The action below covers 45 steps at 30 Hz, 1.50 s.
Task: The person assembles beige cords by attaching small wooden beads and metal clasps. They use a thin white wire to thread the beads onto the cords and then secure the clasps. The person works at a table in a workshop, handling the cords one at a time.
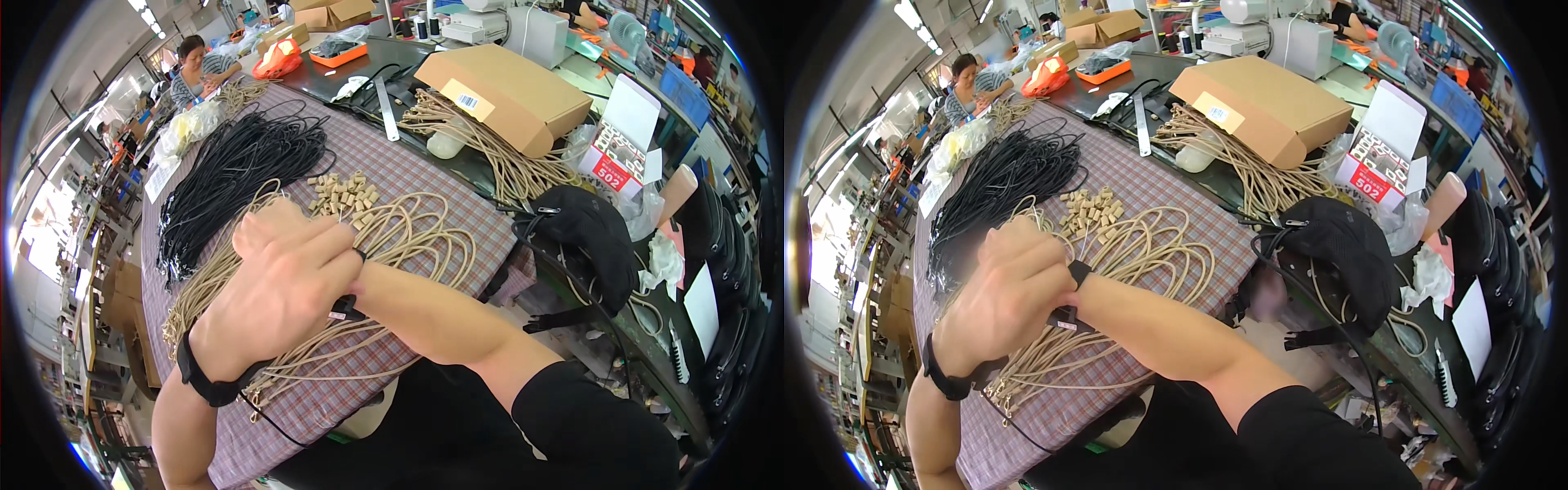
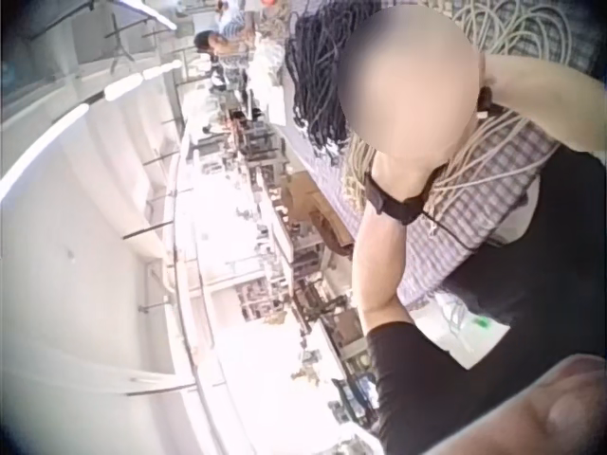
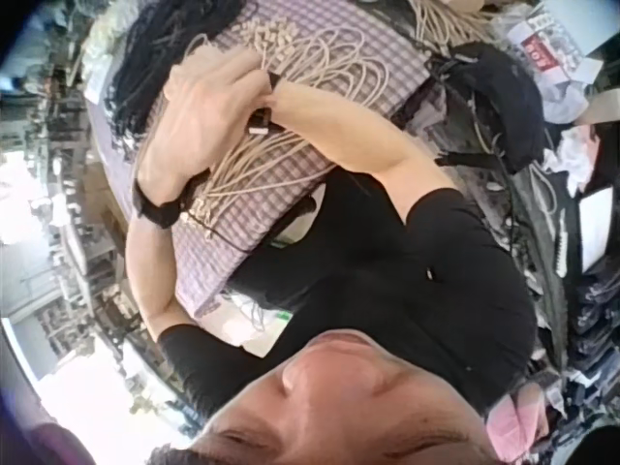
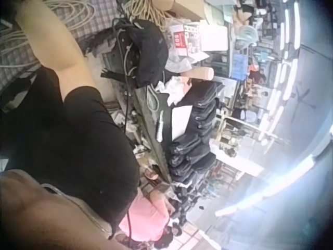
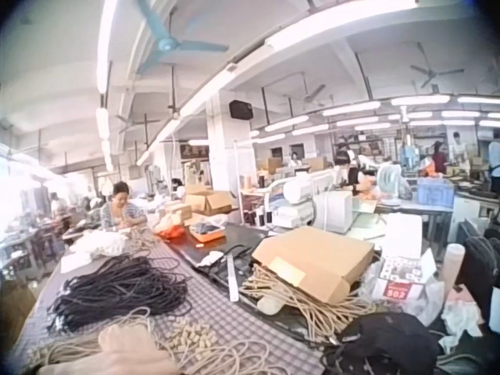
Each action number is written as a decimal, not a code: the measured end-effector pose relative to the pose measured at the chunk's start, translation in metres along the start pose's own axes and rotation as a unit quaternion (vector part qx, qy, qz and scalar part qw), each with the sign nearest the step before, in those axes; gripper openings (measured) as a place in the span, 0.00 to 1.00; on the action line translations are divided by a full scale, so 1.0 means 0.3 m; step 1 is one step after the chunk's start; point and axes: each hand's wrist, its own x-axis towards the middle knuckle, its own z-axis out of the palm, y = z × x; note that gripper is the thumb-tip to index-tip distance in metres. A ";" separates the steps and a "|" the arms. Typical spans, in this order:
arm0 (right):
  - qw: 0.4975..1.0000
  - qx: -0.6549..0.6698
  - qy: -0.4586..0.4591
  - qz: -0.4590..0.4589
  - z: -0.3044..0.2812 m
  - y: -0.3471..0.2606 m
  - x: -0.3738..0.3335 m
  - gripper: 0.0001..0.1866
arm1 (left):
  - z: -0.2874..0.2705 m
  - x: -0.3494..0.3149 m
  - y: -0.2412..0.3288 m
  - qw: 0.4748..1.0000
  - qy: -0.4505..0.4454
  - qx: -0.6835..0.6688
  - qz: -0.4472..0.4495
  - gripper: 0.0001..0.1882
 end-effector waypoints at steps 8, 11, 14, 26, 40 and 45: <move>0.894 0.436 0.103 0.018 0.008 0.049 -0.055 0.10 | -0.035 0.119 -0.054 0.996 -0.058 -0.065 -0.010 0.12; 0.856 0.501 0.128 0.015 0.039 0.033 -0.040 0.10 | -0.036 0.136 -0.094 0.998 -0.041 -0.037 -0.010 0.11; 0.840 0.518 0.160 0.009 0.059 0.029 -0.047 0.10 | -0.017 0.173 -0.126 0.999 -0.017 -0.007 -0.028 0.11; 0.896 0.386 0.215 -0.039 0.168 -0.008 0.073 0.14 | -0.063 0.275 -0.194 0.999 -0.006 0.025 -0.029 0.08; 0.979 0.177 0.101 -0.017 0.119 0.065 0.019 0.08 | -0.052 0.058 -0.035 0.998 -0.009 -0.050 -0.032 0.09; 0.999 0.002 0.051 -0.007 0.118 0.052 0.037 0.05 | -0.071 -0.009 0.015 0.996 -0.011 -0.075 -0.051 0.09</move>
